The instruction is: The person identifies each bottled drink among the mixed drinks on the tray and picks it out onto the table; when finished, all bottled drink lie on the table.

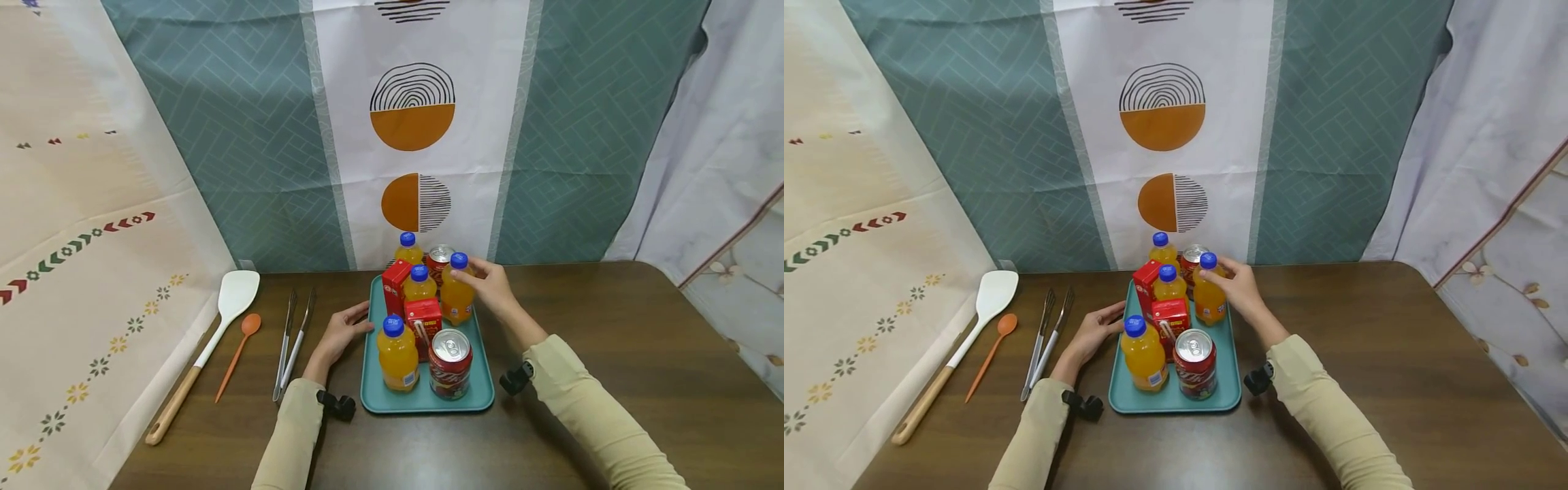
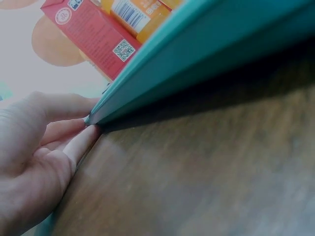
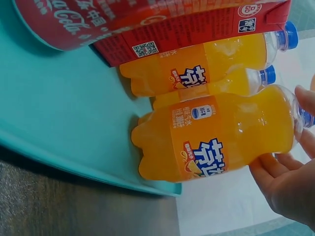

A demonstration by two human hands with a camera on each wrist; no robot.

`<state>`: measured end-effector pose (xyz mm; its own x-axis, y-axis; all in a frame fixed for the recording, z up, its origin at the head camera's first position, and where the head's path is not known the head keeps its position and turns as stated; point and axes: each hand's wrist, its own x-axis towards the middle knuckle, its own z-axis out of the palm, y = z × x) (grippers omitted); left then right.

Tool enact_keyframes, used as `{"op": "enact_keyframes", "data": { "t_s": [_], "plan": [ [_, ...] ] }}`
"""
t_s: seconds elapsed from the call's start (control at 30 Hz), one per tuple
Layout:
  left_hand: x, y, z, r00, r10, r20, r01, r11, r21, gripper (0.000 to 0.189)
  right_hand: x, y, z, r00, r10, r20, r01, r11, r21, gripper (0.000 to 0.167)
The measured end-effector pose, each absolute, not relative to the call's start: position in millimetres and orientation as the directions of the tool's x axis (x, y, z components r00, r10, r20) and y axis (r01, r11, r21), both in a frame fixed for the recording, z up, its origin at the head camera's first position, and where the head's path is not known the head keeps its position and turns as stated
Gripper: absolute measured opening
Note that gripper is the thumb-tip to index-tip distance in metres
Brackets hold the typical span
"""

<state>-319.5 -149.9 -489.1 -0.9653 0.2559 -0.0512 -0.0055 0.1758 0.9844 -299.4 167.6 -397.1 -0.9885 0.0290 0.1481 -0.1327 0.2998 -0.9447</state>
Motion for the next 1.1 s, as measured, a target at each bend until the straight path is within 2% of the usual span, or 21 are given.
{"op": "enact_keyframes", "data": {
  "t_s": [0.23, 0.7, 1.1],
  "plan": [
    [-320.5, -146.5, -492.3, -0.963, 0.266, -0.046, 0.002, 0.178, 0.984, 0.055, -296.4, 170.8, -397.9, -0.986, 0.077, 0.151, -0.119, 0.317, -0.941, 0.051],
    [-320.0, -144.0, -490.8, -0.971, 0.23, -0.059, -0.016, 0.185, 0.983, 0.054, -293.8, 169.7, -395.8, -0.98, 0.085, 0.182, -0.149, 0.303, -0.941, 0.051],
    [-319.6, -148.9, -489.2, -0.969, 0.238, -0.064, -0.017, 0.193, 0.981, 0.054, -288.6, 165.2, -373.6, -0.959, 0.132, 0.25, -0.205, 0.286, -0.936, 0.046]
  ]
}}
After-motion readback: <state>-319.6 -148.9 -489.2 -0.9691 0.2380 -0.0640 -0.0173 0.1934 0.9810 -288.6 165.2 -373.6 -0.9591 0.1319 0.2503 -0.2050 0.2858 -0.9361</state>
